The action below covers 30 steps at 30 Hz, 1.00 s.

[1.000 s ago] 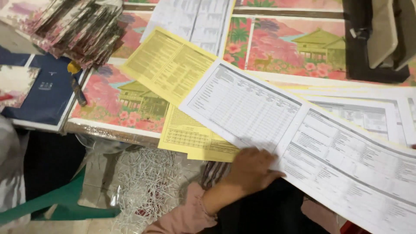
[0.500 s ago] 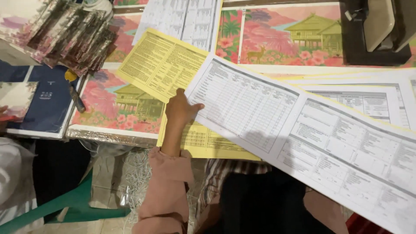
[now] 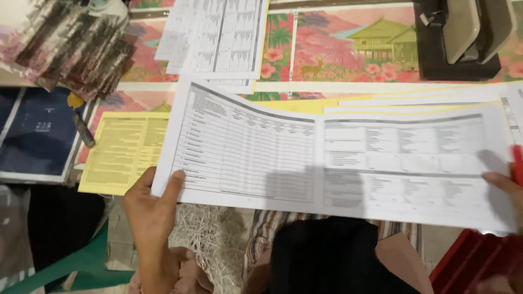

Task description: Checking and marking printed forms with a red marker at a workstation.

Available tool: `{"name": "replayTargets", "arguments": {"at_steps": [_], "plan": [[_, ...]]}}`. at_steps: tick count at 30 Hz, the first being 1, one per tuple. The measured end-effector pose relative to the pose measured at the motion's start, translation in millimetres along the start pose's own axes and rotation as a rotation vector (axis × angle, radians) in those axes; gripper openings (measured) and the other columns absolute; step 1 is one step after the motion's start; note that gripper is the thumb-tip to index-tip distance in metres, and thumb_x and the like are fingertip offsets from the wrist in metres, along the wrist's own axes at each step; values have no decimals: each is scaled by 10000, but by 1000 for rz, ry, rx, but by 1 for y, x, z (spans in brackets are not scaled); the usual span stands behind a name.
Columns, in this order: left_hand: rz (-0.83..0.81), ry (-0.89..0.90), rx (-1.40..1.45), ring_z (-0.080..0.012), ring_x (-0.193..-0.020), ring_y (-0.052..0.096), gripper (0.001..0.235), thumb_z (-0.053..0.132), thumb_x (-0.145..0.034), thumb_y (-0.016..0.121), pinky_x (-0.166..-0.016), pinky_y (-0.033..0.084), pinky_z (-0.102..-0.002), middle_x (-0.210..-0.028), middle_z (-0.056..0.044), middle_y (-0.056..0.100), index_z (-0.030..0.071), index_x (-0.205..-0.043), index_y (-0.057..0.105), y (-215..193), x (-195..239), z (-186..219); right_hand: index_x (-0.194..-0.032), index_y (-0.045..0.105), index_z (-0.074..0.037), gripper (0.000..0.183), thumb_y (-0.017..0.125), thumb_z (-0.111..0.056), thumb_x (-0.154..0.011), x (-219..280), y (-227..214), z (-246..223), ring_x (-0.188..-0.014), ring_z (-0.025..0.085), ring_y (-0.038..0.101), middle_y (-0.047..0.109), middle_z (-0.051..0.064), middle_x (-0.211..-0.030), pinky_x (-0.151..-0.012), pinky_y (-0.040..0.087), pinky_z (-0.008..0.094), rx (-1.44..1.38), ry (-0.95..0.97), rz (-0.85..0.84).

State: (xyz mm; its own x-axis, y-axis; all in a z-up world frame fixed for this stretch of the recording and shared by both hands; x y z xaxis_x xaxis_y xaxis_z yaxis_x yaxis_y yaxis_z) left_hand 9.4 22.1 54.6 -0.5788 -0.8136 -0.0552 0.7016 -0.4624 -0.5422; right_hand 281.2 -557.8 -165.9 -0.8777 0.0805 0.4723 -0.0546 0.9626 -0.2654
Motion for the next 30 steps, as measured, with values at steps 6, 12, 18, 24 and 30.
{"name": "replayTargets", "arguments": {"at_steps": [6,12,18,24,30], "plan": [[-384,130,-558,-108,-627,590,186,292,-887,538,-556,496,-262,-718,30,638,144,-898,651,77,37,95,-1136,621,-34,158,605,-190,-1110,92,74,-79,-832,203,474,610,77,-1047,-759,388,324,316,-514,249],[-584,959,-386,-265,-558,511,52,85,-853,486,-415,388,-394,-673,-68,513,79,-862,537,214,138,77,-699,609,-17,338,532,-290,-882,148,130,-107,-473,152,374,499,82,-542,-401,266,283,240,-285,-172],[-547,1223,-164,-290,-645,516,250,281,-866,503,-520,385,-414,-825,-77,534,69,-1000,505,246,151,66,-763,719,-1,154,718,-148,-807,140,126,-115,-569,113,430,558,41,-627,-516,337,253,207,-203,8],[-537,574,-503,-340,-1222,362,772,623,-735,598,-1013,284,-445,-1304,-166,429,143,-1315,430,201,22,18,-962,721,-95,186,707,-243,-851,89,71,-80,-592,134,499,601,53,-661,-560,394,287,401,-177,184],[-232,-232,-915,-412,-1372,36,1086,705,-654,587,-1002,298,-615,-1523,-99,-117,253,-1499,77,89,-62,-39,-1048,714,-66,206,703,-245,-947,60,56,-50,-760,200,569,651,106,-826,-705,436,329,541,-331,236]]}}
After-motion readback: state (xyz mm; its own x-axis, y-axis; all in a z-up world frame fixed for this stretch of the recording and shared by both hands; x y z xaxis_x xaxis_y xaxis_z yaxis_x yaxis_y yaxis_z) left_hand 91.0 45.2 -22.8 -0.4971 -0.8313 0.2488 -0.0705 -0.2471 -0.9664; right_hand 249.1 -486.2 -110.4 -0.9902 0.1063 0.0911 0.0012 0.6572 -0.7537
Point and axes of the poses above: each hand's wrist, its own x-axis away from the middle knuckle, its own y-axis out of the palm, z = x × y, the point moved 3 cm from there along -x, towards the middle knuckle
